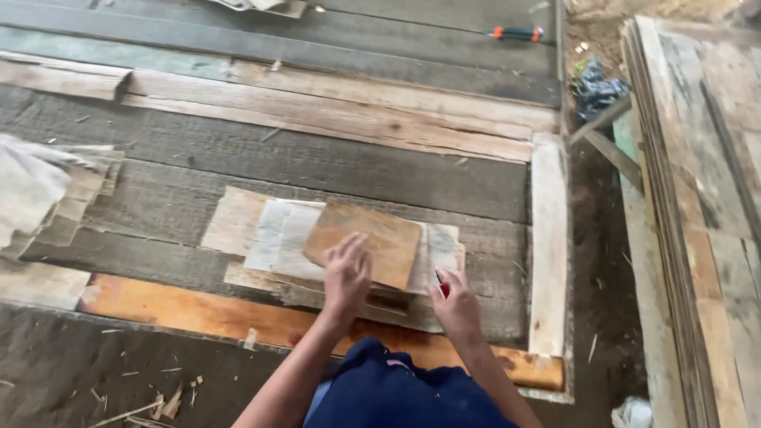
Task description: Sorting and trimming thin wood strips using a utility knife on a wooden floor.
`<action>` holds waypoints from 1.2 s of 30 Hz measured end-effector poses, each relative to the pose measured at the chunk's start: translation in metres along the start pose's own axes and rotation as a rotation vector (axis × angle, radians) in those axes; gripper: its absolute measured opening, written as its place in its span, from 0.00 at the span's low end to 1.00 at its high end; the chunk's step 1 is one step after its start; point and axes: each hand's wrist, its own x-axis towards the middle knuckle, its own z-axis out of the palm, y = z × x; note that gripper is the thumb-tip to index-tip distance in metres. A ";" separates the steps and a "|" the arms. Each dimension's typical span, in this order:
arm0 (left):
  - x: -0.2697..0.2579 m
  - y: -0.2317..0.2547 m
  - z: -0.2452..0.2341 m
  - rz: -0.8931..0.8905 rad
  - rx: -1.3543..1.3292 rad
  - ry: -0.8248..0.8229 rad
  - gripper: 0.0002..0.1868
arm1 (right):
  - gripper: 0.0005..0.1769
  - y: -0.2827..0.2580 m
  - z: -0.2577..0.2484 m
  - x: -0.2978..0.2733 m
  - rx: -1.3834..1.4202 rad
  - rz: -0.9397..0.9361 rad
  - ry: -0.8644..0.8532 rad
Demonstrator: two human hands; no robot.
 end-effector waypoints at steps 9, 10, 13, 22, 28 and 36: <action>0.031 -0.107 -0.076 -0.139 0.514 -0.138 0.28 | 0.26 -0.094 0.049 0.019 -0.362 -0.128 -0.037; 0.031 -0.116 -0.079 -0.061 0.548 -0.216 0.27 | 0.27 -0.103 0.058 0.020 -0.412 -0.109 -0.064; 0.024 -0.157 -0.073 0.165 0.478 -0.146 0.32 | 0.33 -0.119 0.085 0.028 -0.591 0.192 -0.359; 0.050 -0.157 -0.133 0.293 0.412 -0.494 0.35 | 0.37 -0.133 0.095 0.039 -0.694 0.268 -0.402; 0.042 -0.178 -0.128 0.469 0.381 -0.272 0.27 | 0.32 -0.141 0.099 0.063 -0.775 0.270 -0.445; 0.022 -0.193 -0.206 0.292 0.289 -0.177 0.23 | 0.30 0.053 0.165 0.136 -0.818 -0.056 -0.311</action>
